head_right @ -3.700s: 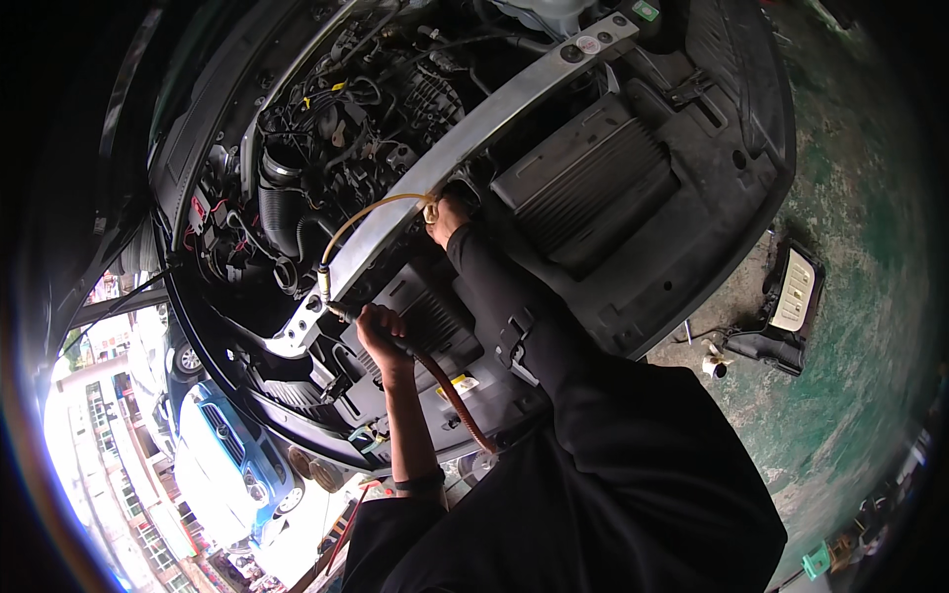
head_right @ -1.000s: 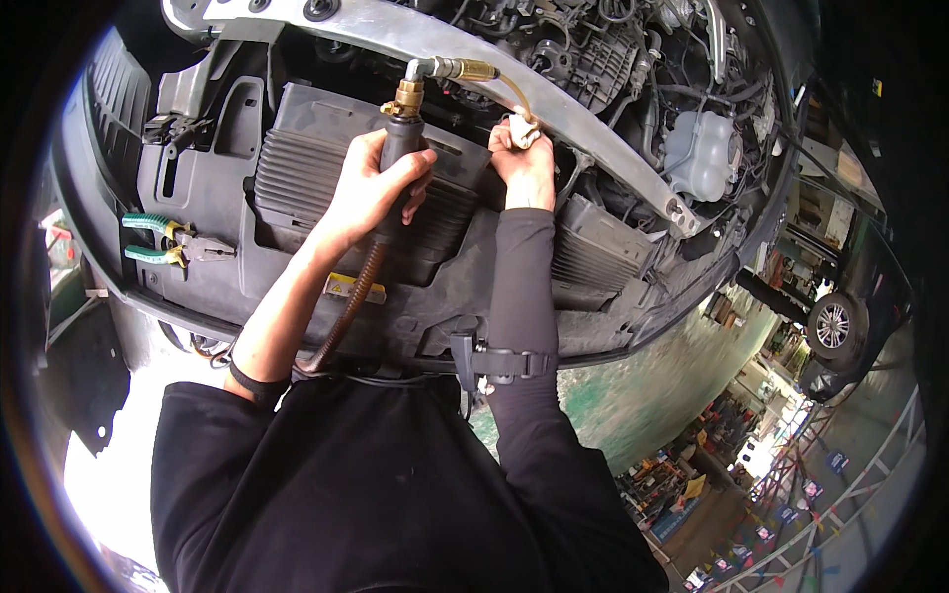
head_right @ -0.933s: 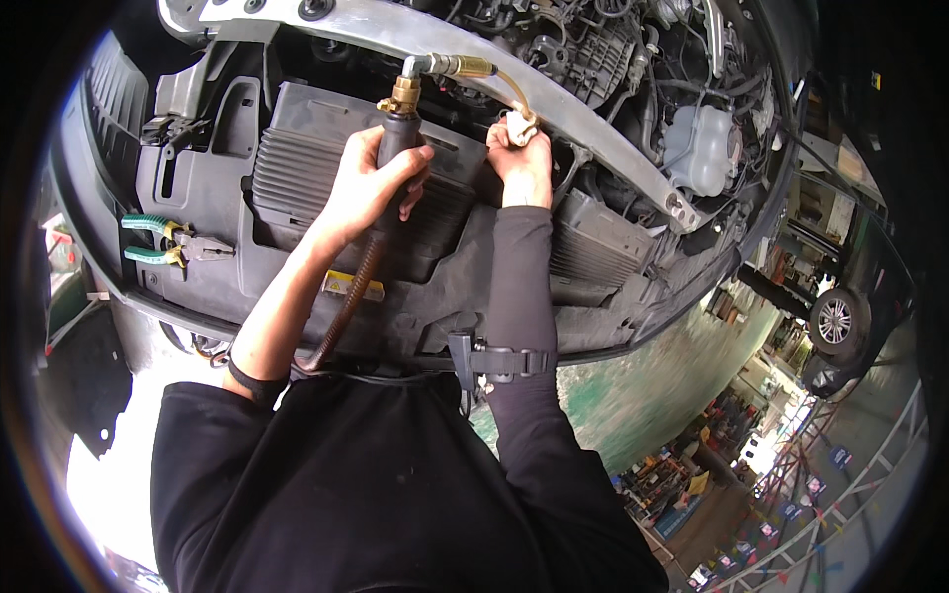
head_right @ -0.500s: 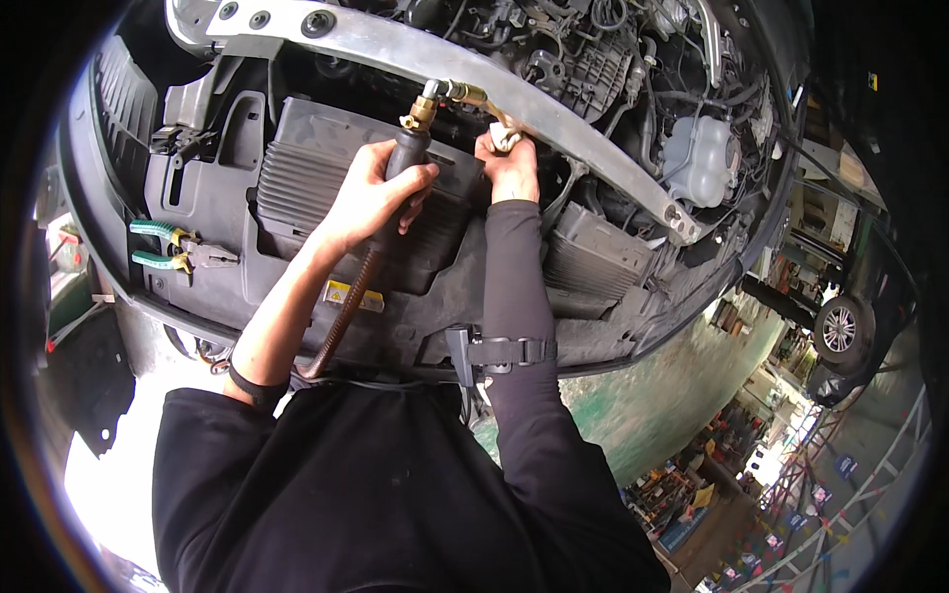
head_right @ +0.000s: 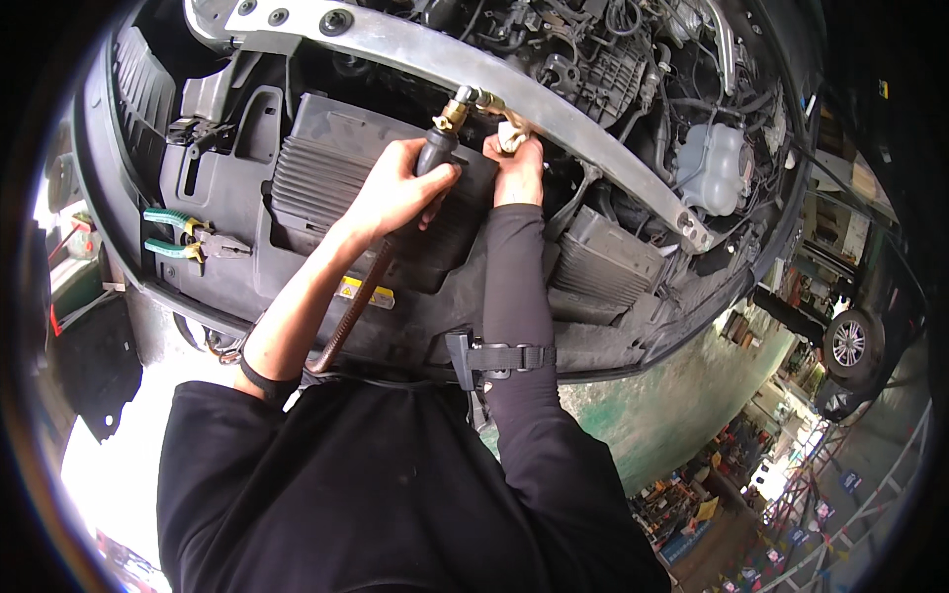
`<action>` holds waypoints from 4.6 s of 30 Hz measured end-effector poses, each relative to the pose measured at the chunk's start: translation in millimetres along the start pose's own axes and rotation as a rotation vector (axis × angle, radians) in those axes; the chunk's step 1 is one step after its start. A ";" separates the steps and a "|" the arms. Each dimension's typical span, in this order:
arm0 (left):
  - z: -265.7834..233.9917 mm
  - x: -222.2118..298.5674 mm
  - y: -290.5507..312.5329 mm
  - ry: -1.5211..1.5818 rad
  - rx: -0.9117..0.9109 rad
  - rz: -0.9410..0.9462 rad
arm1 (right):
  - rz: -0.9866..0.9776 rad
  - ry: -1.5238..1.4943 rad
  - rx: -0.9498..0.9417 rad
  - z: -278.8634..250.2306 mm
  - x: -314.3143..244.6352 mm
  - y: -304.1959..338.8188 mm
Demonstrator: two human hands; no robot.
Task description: The person uses a compressed air nozzle and a cloth to clean the engine bay of a car. They repeatedly direct air at various components while wiping surfaces with the cloth, focusing on the front crossmember and surrounding areas.
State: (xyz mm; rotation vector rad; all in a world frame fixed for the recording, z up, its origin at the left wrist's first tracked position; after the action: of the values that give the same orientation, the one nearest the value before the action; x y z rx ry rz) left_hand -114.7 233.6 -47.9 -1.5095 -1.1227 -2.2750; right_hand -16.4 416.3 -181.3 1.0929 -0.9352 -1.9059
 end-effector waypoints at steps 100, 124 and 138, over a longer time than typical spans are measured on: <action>32.3 7.9 -0.8 -0.418 0.104 0.053 | 0.124 -0.429 -0.086 35.7 20.5 8.8; 25.9 -5.4 -11.2 -0.356 0.130 0.081 | -0.104 -0.497 0.317 22.5 32.4 40.5; 23.1 -4.1 -7.9 -0.311 0.174 0.108 | -0.283 -0.515 0.159 23.0 20.1 50.6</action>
State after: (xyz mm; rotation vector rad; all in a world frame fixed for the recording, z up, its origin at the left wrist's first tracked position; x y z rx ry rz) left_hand -100.6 253.8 -50.7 -1.8437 -1.2445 -1.8632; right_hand -32.5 380.8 -136.8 0.8682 -1.2824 -2.4483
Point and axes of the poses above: each hand's wrist, its own y-axis away from the middle knuckle, its own z-axis out of the palm, x = y × z, the point moved 5 cm from there along -y, towards the middle knuckle, and after that the axes turned 15 degrees about x, right-handed, at the moved point
